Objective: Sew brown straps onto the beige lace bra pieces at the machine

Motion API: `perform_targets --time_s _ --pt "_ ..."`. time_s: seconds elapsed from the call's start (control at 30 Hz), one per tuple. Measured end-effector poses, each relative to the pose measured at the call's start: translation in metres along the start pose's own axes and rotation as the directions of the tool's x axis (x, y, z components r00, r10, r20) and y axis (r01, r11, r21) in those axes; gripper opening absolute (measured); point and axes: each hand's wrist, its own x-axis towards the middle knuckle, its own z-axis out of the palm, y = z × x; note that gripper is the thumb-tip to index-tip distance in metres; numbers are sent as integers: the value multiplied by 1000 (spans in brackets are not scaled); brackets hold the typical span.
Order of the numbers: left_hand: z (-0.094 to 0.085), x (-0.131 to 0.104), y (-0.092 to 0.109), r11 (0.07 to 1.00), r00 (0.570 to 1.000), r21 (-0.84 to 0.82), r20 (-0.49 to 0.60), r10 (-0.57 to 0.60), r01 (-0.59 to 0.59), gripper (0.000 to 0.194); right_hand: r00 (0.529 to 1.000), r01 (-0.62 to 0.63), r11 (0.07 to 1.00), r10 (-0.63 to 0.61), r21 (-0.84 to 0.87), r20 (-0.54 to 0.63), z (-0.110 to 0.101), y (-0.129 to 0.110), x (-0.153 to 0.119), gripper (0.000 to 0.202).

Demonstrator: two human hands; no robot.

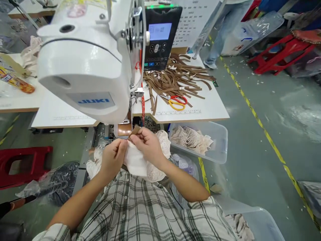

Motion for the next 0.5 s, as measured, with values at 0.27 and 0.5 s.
perform_targets --time_s 0.27,0.5 --pt "-14 17 -18 763 916 550 9 402 -340 29 995 95 974 -89 -207 38 -12 1 57 16" --pt "-15 26 -16 689 917 665 -15 399 -289 32 988 149 921 -121 -359 97 -14 -6 79 9"
